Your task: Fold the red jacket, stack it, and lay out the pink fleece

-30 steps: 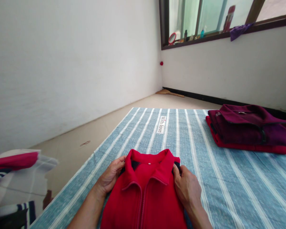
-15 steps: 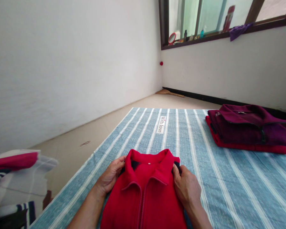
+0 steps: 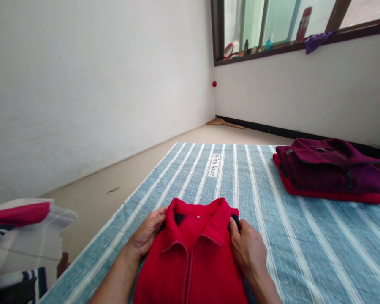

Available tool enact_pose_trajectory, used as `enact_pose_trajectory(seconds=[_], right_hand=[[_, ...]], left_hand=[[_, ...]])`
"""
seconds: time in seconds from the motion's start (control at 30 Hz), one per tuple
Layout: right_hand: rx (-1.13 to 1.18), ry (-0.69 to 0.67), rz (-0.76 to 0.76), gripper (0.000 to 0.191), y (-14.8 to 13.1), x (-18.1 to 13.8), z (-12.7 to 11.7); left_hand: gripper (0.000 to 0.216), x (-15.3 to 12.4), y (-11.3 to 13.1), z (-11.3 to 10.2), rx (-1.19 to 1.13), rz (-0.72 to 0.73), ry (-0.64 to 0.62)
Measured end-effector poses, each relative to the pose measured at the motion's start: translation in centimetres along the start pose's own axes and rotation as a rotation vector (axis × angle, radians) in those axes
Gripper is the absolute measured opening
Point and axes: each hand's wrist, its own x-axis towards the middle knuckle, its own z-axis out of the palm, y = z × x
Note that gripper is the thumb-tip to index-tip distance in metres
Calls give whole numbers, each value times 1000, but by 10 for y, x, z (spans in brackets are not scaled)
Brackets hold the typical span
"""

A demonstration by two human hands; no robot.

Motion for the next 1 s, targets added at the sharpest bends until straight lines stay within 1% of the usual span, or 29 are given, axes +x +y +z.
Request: enact_pose_trajectory(seconds=[0.2, 0.37, 0.63, 0.8, 0.9, 0.97, 1.0], right_hand=[[-8, 14, -1, 47, -1, 0, -1], [-35, -21, 6, 49, -1, 1, -2], [-178, -25, 23, 50, 0, -1, 5], [-148, -14, 26, 49, -2, -2, 5], [-91, 69, 33, 46, -1, -5, 6], [-45, 212, -11, 43, 0, -7, 6], [-9, 310, -83, 41, 0, -8, 7]], left_hand=[[23, 1, 0, -1, 8, -7, 6], [22, 2, 0, 0, 12, -8, 15], [19, 0, 1, 0, 3, 7, 7], [19, 1, -1, -1, 17, 7, 36], [21, 1, -1, -2, 17, -5, 22], [21, 1, -1, -2, 14, -13, 15], [21, 1, -1, -2, 13, -12, 16]])
